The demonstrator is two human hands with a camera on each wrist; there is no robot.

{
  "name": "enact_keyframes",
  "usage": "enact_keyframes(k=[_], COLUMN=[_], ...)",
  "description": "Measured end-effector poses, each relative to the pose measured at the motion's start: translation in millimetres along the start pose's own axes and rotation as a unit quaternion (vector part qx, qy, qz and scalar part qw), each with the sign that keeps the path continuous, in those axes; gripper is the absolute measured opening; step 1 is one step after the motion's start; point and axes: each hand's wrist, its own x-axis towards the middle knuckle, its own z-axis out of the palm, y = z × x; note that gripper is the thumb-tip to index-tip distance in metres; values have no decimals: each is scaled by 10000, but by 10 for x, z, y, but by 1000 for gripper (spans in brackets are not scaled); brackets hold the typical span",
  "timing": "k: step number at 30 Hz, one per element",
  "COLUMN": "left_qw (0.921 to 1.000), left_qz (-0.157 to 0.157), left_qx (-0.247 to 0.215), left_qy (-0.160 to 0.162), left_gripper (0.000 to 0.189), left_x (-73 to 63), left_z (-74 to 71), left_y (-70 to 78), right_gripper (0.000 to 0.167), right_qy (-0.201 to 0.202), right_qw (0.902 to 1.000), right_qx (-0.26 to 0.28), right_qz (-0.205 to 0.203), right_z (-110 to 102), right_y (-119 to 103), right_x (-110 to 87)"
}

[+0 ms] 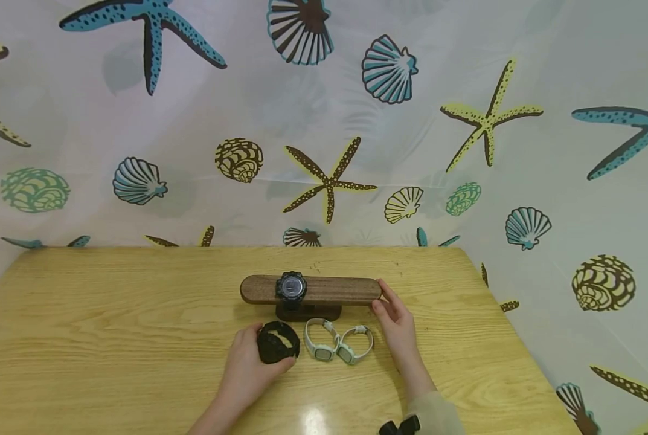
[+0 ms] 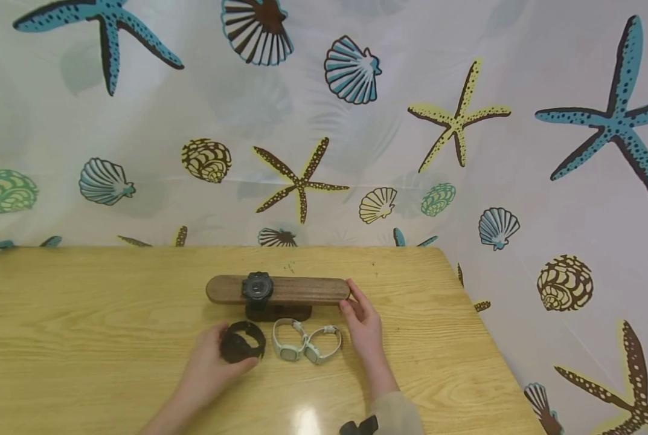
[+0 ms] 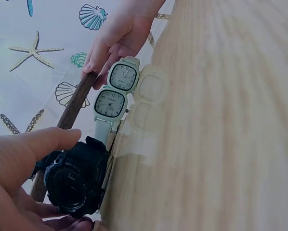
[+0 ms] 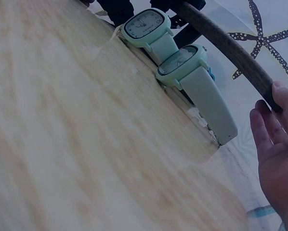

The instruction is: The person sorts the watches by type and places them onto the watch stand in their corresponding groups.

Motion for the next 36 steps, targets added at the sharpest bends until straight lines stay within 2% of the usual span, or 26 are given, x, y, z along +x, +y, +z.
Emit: enact_keyframes(k=[6,14,24,30,36], left_qw=[9998,9998,9993,9997,9989], left_qz=[103,-125,-260,-69,339], left_qx=[71,-89,-243,-130,197], left_qy=[174,105,144,209,264], left_gripper=[85,72,72,69,65], left_x=[-5,27,51,59,49], left_z=[6,13,-44,-120,-228], left_y=[16,21,0,-17,23], right_gripper=[48,48,48,49,49], right_qy=[13,2,-29,-18,-7], right_qw=[10000,10000,9999,9999,9999], right_qx=[52,-13,73,50,24], right_qz=[-4,37,70,96,121], right_z=[12,1,2,2,7], right_y=[-12,-16,-13,-18,-27], right_x=[-6,-4,-2,-3,-5])
